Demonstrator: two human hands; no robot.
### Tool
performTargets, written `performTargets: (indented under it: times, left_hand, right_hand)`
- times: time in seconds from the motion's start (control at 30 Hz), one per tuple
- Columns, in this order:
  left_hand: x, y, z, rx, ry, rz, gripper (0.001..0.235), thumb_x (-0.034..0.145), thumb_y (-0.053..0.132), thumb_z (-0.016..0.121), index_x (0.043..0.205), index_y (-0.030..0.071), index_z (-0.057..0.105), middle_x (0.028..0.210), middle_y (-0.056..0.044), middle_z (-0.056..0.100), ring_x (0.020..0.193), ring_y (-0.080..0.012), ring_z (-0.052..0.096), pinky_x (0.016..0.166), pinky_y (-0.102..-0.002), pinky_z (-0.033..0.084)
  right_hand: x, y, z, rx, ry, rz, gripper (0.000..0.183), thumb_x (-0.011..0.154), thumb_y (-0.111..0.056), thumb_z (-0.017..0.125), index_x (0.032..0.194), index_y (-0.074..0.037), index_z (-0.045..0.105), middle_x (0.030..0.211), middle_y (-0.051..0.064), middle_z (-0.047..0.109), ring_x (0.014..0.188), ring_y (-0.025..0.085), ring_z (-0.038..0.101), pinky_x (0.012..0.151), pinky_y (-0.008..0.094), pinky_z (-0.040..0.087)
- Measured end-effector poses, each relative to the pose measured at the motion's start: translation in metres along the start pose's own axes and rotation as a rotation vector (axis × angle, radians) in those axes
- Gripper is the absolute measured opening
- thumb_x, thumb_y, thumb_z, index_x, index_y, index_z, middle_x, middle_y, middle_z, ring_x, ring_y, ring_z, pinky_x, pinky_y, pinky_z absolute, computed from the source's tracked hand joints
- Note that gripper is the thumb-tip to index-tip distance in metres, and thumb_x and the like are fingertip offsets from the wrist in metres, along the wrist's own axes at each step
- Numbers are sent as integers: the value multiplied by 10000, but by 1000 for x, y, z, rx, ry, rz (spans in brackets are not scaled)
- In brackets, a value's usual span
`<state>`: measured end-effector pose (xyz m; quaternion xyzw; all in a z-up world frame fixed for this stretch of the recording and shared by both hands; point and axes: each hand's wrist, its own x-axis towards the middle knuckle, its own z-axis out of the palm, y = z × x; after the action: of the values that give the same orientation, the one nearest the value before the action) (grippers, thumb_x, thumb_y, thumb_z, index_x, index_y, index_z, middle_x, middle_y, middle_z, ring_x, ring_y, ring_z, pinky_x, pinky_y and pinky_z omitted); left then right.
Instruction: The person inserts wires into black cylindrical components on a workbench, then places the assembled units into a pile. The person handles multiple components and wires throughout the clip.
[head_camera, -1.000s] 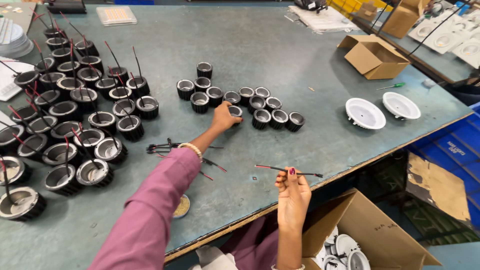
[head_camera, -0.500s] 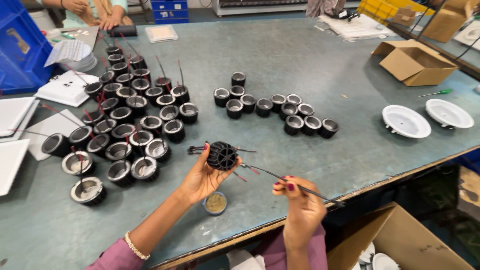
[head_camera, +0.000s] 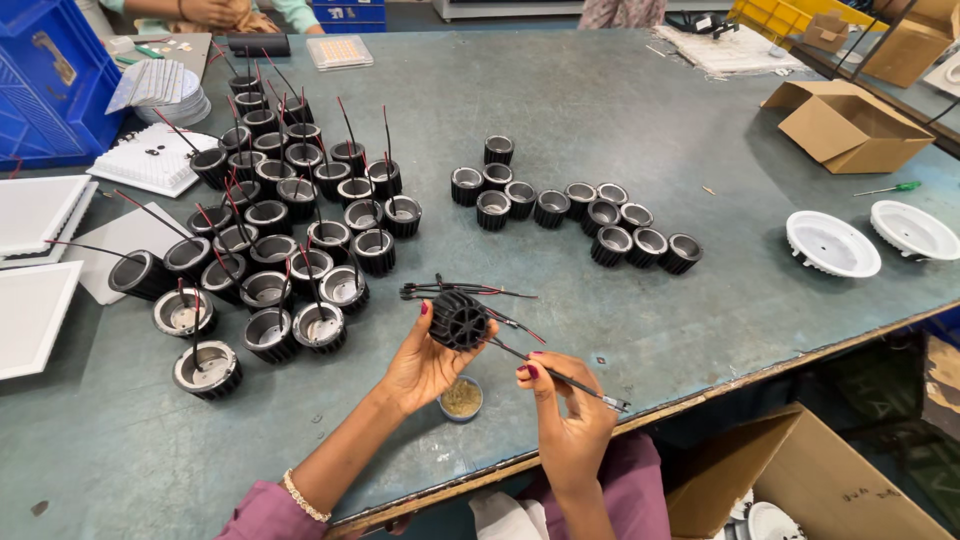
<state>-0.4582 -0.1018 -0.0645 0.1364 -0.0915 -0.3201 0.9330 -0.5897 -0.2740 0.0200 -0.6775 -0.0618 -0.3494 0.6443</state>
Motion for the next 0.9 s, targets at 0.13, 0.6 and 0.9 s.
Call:
performTargets:
  times: [0.13,0.6,0.9]
  left_hand:
    - [1,1,-1,1,-9,-11,704,953,449,657,1370,-93,491,1401,-284,562,1328,-370,563,1095,-401,448]
    - [-11,2,-7,167,-21,57,715,926,454,692,1422,-19,488,1428,-225,570,1349,-333,551,1148,-426,433]
    - [-19,-4,-11,318,-17,29,815,895,416,762,1483,-35,425,1488,-196,529,1360,-262,522,1156,-384,413]
  right_hand:
    - [3,-2,8,-132,-21,-44,101,935,-6,692,1013,57,709,971,117,728,810,150,731,721,270,645]
    - [5,-18,15,-365,-159,-117,109,906,31,690,1010,10,713,995,107,747,897,208,729,820,285,567]
    - [6,5,22,-84,-62,224,73,901,34,720,961,-3,699,974,84,759,888,220,741,800,312,596]
